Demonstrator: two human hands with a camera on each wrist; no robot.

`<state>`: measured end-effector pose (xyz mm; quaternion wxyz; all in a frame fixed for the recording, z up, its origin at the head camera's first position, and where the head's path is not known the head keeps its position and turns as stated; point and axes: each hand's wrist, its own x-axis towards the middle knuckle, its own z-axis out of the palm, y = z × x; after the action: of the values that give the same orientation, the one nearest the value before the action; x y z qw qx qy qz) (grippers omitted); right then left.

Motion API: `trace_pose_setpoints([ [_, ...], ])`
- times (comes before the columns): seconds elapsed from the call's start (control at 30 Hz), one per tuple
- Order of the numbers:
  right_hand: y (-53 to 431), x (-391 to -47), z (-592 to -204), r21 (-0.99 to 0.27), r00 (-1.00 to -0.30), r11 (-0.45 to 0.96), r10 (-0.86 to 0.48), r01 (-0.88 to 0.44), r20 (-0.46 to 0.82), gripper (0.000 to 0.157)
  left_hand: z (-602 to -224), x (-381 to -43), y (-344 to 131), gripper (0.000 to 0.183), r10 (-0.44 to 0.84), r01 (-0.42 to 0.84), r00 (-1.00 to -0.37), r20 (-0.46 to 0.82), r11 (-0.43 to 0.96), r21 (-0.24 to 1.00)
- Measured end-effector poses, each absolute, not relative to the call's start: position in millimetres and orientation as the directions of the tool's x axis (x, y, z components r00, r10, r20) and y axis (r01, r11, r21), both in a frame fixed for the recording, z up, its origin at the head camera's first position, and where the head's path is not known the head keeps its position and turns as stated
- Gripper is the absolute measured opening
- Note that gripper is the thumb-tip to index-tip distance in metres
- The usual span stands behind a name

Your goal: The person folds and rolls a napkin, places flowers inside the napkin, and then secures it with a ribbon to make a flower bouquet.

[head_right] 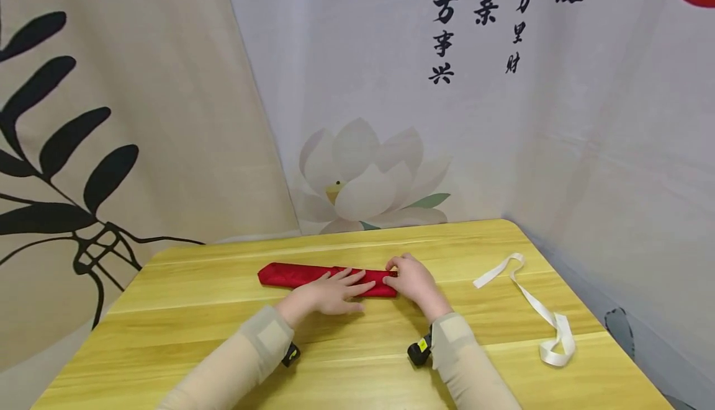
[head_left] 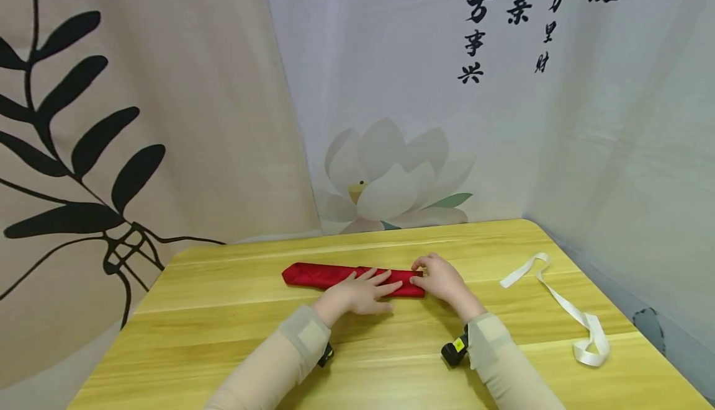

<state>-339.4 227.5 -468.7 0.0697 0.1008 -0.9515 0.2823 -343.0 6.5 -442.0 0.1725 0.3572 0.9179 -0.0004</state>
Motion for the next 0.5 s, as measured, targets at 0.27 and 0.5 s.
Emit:
trace_pose_setpoints([
  [0.27,225,-336,-460,-0.505,-0.919,0.768,-0.340,-0.393,0.200,0.006,-447,-342,4,0.068,0.647,0.652,-0.674,-0.356,0.748,0.125],
  [0.5,230,-332,-459,-0.506,-0.915,0.765,-0.370,-0.399,0.161,0.008,-448,-341,-7,0.065,0.632,0.635,-0.692,-0.349,0.763,0.121],
])
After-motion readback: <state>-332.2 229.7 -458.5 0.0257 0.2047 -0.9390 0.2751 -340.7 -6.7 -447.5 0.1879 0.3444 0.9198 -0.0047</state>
